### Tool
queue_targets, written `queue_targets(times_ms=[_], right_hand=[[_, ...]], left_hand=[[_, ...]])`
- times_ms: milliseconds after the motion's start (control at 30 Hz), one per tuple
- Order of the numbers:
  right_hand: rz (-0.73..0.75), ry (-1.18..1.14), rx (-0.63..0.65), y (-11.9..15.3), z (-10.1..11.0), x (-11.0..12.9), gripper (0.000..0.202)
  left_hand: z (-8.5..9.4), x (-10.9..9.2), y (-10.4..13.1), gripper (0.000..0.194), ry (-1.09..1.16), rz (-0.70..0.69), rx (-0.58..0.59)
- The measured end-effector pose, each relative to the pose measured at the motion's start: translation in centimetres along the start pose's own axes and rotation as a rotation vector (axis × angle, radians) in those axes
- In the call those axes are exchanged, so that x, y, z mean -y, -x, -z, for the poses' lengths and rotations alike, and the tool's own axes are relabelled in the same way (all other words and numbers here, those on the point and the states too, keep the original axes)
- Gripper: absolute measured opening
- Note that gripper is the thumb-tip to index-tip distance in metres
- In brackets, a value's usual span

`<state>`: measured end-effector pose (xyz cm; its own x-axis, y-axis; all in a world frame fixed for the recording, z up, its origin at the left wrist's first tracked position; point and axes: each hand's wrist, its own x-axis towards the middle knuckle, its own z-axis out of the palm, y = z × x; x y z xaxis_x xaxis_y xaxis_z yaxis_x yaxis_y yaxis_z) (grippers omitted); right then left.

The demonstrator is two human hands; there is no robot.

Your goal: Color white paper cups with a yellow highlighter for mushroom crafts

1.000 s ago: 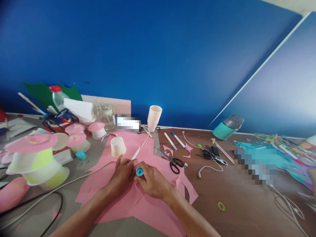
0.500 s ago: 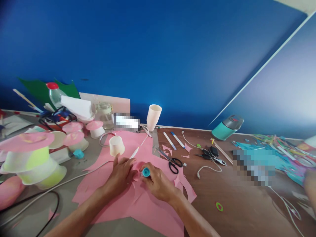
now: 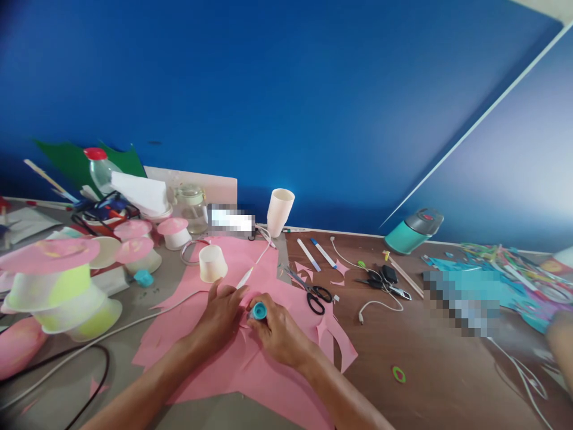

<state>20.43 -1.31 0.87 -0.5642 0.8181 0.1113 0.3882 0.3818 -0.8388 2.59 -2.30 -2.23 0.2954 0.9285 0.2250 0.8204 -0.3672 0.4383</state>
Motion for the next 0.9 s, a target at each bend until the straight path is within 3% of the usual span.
queue_targets(times_ms=[133, 367, 700, 900], right_hand=[[-0.019, 0.047, 0.035, 0.1, 0.8, 0.0, 0.018], [-0.024, 0.081, -0.015, 0.3, 1.0, -0.6, 0.015], [-0.171, -0.303, -0.402, -0.2, -1.9, -1.2, 0.013], [-0.094, -0.286, -0.469, 0.3, -1.3, -0.6, 0.016]], left_hand=[[0.0, 0.1, 0.0, 0.044, -0.047, -0.019, 0.003], [0.2, 0.0, -0.2, 0.043, -0.072, -0.001, 0.015], [1.3, -1.0, 0.2, 0.059, 0.049, 0.050, -0.050], [1.1, -0.4, -0.1, 0.051, 0.029, 0.095, -0.033]])
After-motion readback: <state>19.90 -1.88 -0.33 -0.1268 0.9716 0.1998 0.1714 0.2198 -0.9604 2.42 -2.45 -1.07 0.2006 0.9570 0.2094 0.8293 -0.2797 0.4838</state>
